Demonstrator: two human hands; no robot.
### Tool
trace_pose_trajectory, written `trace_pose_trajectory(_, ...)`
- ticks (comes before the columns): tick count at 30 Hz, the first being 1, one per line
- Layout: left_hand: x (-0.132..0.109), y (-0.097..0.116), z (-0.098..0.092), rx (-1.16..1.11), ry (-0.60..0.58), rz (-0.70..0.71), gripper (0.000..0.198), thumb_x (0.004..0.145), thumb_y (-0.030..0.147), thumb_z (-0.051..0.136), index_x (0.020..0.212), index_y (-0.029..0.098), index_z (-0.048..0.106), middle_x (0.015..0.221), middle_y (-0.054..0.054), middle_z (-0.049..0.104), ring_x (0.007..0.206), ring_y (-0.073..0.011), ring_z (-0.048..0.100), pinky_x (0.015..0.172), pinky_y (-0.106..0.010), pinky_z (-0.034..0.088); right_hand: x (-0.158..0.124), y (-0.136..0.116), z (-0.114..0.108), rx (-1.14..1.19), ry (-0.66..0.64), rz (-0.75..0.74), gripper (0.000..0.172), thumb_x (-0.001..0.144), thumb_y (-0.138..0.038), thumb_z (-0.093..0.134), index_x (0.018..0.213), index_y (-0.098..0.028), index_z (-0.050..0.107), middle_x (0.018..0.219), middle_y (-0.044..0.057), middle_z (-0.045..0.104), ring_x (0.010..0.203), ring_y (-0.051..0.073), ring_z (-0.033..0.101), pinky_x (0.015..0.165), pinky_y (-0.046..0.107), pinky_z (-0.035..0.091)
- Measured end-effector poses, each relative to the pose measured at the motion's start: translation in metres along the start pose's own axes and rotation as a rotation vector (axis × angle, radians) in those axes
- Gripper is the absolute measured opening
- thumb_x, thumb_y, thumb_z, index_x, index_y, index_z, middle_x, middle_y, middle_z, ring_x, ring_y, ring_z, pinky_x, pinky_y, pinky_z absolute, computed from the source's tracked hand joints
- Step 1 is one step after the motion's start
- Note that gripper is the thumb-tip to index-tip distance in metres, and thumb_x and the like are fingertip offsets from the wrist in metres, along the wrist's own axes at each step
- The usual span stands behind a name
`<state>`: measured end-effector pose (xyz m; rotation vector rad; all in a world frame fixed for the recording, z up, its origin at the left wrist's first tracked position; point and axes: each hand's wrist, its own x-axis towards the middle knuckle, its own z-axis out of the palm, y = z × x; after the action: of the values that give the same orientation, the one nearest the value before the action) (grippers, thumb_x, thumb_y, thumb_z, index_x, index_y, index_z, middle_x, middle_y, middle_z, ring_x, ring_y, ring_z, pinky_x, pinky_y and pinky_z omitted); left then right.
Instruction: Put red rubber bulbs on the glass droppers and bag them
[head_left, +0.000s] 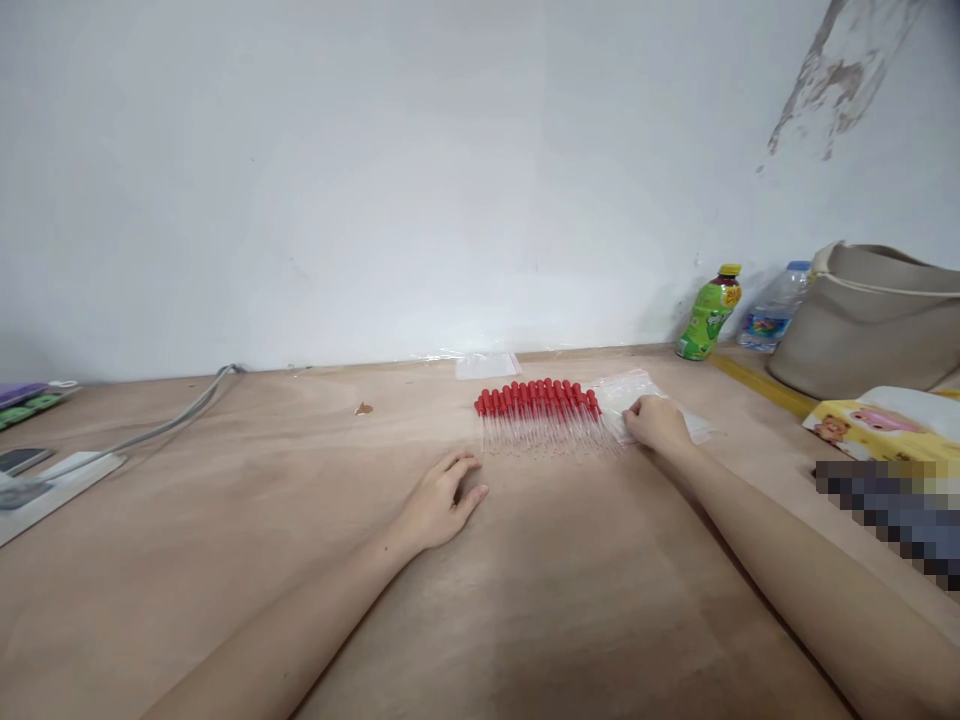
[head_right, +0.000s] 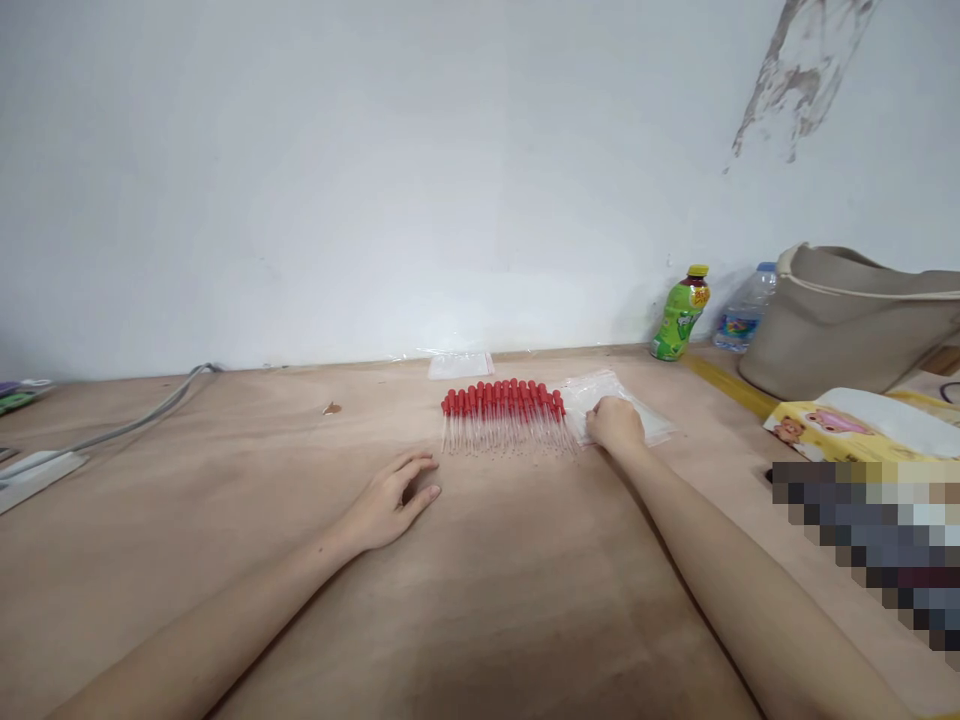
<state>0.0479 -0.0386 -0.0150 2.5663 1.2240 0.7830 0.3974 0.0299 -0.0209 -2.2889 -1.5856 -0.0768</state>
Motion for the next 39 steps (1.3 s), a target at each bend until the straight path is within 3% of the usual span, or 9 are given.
trace_pose_trajectory(5,0.0,0.002,-0.002,-0.036,0.001,-0.009,0.029,0.082,0.032,0.046,0.107,0.018,0.052,0.114,-0.008,0.051,0.106,-0.0216,0.047,0.091,-0.038,0.038,-0.008,-0.007,-0.012,0.107,0.198,0.034,0.025,0.077,-0.03,0.042,0.082,-0.014,0.06,0.084,0.013,0.061,0.079,0.024,0.056,0.065,0.032,0.04)
trace_pose_trajectory(7,0.0,0.004,-0.004,-0.066,0.019,-0.021,0.03,0.081,0.032,0.047,0.107,0.018,0.052,0.114,-0.008,0.051,0.107,-0.0217,0.046,0.093,-0.038,0.037,-0.02,-0.023,-0.021,0.334,0.422,-0.059,0.025,0.08,-0.034,0.039,0.085,-0.015,0.055,0.084,0.01,0.06,0.078,0.021,0.055,0.067,0.032,0.04)
trace_pose_trajectory(9,0.0,0.005,-0.005,-0.13,0.044,-0.057,0.033,0.081,0.034,0.048,0.11,0.019,0.05,0.116,-0.008,0.05,0.109,-0.0223,0.044,0.094,-0.039,0.035,-0.039,-0.048,-0.028,0.664,0.438,-0.189,0.024,0.079,-0.038,0.04,0.083,-0.017,0.05,0.076,0.007,0.057,0.066,0.016,0.053,0.061,0.029,0.042)
trace_pose_trajectory(14,0.001,0.004,-0.004,-0.625,0.078,-0.291,0.046,0.083,0.044,0.043,0.121,0.019,0.038,0.118,-0.011,0.049,0.106,-0.0211,0.049,0.091,-0.038,0.038,-0.11,-0.114,-0.03,1.343,-0.183,-0.378,0.028,0.073,-0.047,0.051,0.077,-0.02,0.044,0.071,0.001,0.056,0.06,0.012,0.055,0.063,0.028,0.046)
trace_pose_trajectory(19,0.001,0.007,-0.01,-1.156,-0.039,-0.499,0.054,0.075,0.039,0.058,0.119,0.018,0.035,0.094,-0.007,0.06,0.075,-0.0151,0.061,0.075,-0.033,0.047,-0.154,-0.13,-0.023,1.489,-0.643,-0.34,0.031,0.067,-0.045,0.06,0.076,-0.018,0.049,0.075,0.001,0.06,0.073,0.013,0.058,0.073,0.03,0.045)
trace_pose_trajectory(24,0.001,0.007,-0.014,-1.05,-0.046,-0.449,0.05,0.071,0.033,0.064,0.113,0.016,0.043,0.1,-0.009,0.059,0.094,-0.018,0.056,0.086,-0.034,0.041,-0.163,-0.124,-0.023,1.489,-0.867,-0.28,0.032,0.067,-0.046,0.061,0.074,-0.016,0.052,0.073,0.001,0.061,0.07,0.011,0.058,0.073,0.028,0.046)
trace_pose_trajectory(28,0.004,0.004,-0.014,-0.9,-0.043,-0.306,0.041,0.073,0.037,0.059,0.106,0.016,0.047,0.109,-0.009,0.054,0.102,-0.0188,0.051,0.092,-0.035,0.036,-0.162,-0.119,-0.028,1.252,-0.983,-0.222,0.037,0.066,-0.051,0.059,0.066,-0.015,0.052,0.056,-0.001,0.057,0.05,0.009,0.055,0.052,0.023,0.046)
trace_pose_trajectory(33,0.009,0.009,-0.008,-0.953,-0.042,-0.283,0.03,0.069,0.036,0.063,0.084,0.017,0.045,0.091,-0.003,0.057,0.088,-0.0145,0.055,0.082,-0.029,0.041,-0.154,-0.109,-0.032,0.996,-0.949,-0.231,0.04,0.069,-0.055,0.053,0.059,-0.017,0.046,0.048,-0.004,0.049,0.036,0.007,0.045,0.035,0.019,0.033)
trace_pose_trajectory(39,0.009,0.018,-0.002,-1.081,-0.041,-0.346,0.043,0.065,0.032,0.068,0.091,0.02,0.035,0.072,0.004,0.057,0.065,-0.0106,0.057,0.063,-0.024,0.044,-0.15,-0.096,-0.033,0.606,-0.395,-0.579,0.038,0.07,-0.049,0.053,0.049,-0.018,0.044,0.046,-0.004,0.046,0.044,0.009,0.041,0.043,0.022,0.028)
